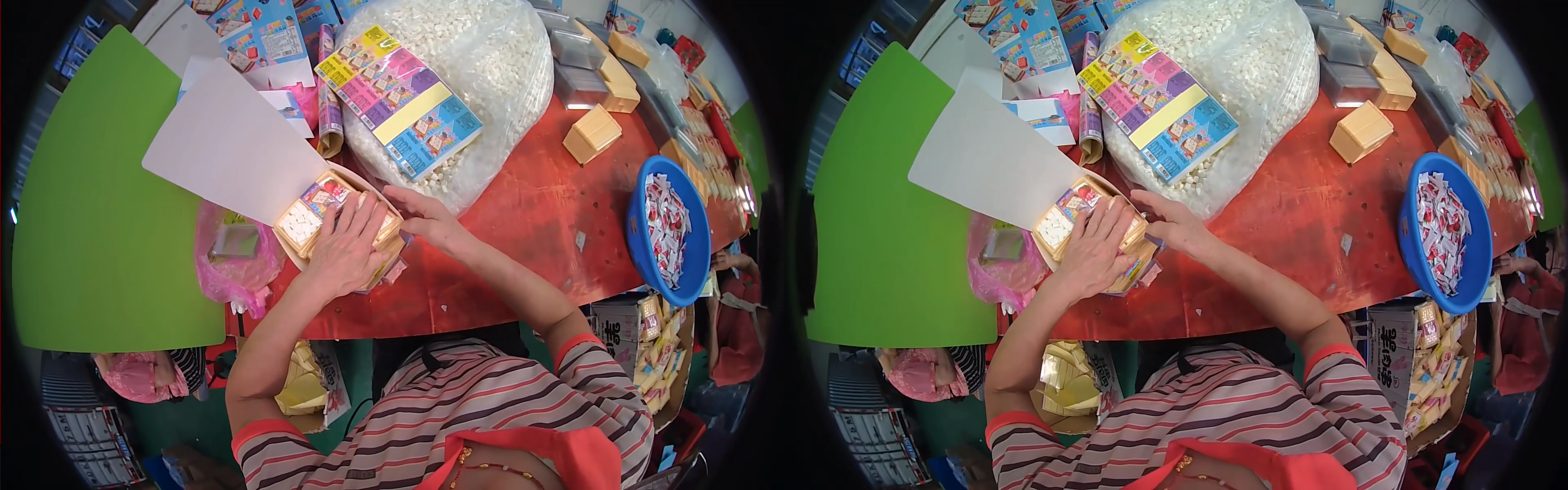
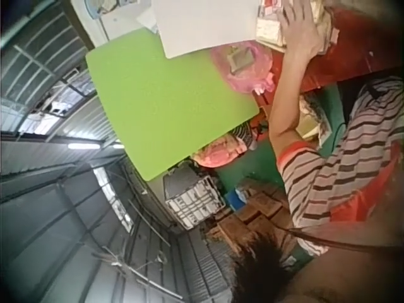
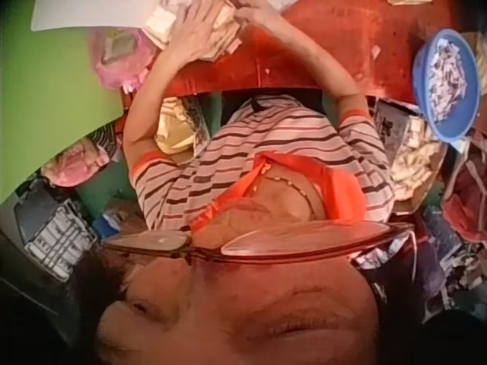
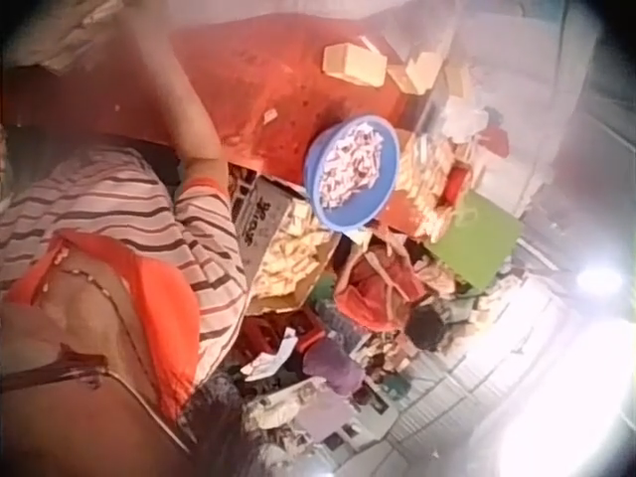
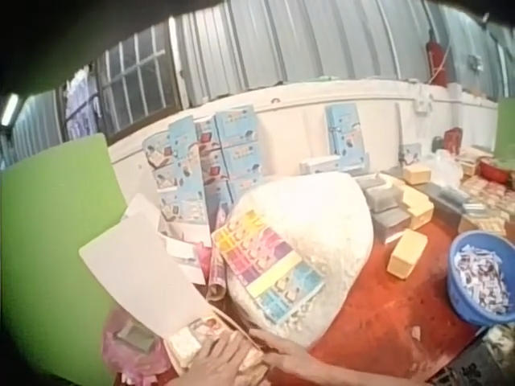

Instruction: Packing individual small snack packets into cardboard display boxes.

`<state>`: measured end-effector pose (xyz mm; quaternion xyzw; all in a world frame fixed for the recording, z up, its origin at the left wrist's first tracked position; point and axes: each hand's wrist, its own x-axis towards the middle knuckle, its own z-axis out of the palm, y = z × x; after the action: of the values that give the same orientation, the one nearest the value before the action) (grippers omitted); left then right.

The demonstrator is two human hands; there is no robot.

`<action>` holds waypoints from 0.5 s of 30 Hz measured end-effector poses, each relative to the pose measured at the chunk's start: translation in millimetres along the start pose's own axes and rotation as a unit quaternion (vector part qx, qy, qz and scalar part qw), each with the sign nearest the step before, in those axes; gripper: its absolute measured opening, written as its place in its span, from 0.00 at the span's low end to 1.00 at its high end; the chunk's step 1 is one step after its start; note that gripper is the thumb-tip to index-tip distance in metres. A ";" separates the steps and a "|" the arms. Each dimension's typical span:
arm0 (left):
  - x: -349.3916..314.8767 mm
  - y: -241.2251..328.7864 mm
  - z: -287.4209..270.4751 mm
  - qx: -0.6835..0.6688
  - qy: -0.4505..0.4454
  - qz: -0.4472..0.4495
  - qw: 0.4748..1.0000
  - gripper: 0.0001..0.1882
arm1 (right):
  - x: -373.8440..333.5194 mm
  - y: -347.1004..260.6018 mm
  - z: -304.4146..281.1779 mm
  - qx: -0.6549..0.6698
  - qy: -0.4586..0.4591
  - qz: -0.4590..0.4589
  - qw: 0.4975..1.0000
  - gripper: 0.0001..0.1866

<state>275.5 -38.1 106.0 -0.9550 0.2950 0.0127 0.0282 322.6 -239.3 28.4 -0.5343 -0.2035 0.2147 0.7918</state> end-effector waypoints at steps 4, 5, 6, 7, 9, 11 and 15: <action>0.3 -5.3 4.2 -0.043 -0.004 0.001 0.999 0.41 | -5.1 -0.5 3.4 -0.079 0.041 -0.060 0.994 0.33; -1.1 -7.1 4.6 -0.069 0.002 0.006 0.998 0.41 | -6.2 -2.0 8.3 -0.077 0.036 -0.062 0.994 0.33; -3.0 -9.4 4.4 -0.094 0.008 0.011 0.995 0.41 | -9.0 -4.0 13.6 -0.207 0.078 -0.144 0.964 0.32; -4.7 -9.2 -2.0 -0.142 0.010 0.011 0.990 0.41 | -12.9 -10.8 20.3 -0.332 0.122 -0.222 0.909 0.31; -10.5 -15.7 -7.8 -0.204 0.059 0.005 0.977 0.40 | -18.1 -23.3 34.4 -0.364 0.122 -0.254 0.888 0.31; -15.4 -20.3 -13.3 -0.267 0.108 0.002 0.958 0.40 | -22.5 -36.4 49.4 -0.428 0.117 -0.298 0.845 0.31; -26.6 -37.7 8.4 -0.226 0.167 -0.179 0.943 0.39 | -9.4 -54.4 82.5 -0.470 0.051 -0.324 0.819 0.32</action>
<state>274.7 8.4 100.5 -0.9619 0.1087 -0.0855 -0.2357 276.0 -200.3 106.9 -0.7553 -0.4006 -0.2033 0.4772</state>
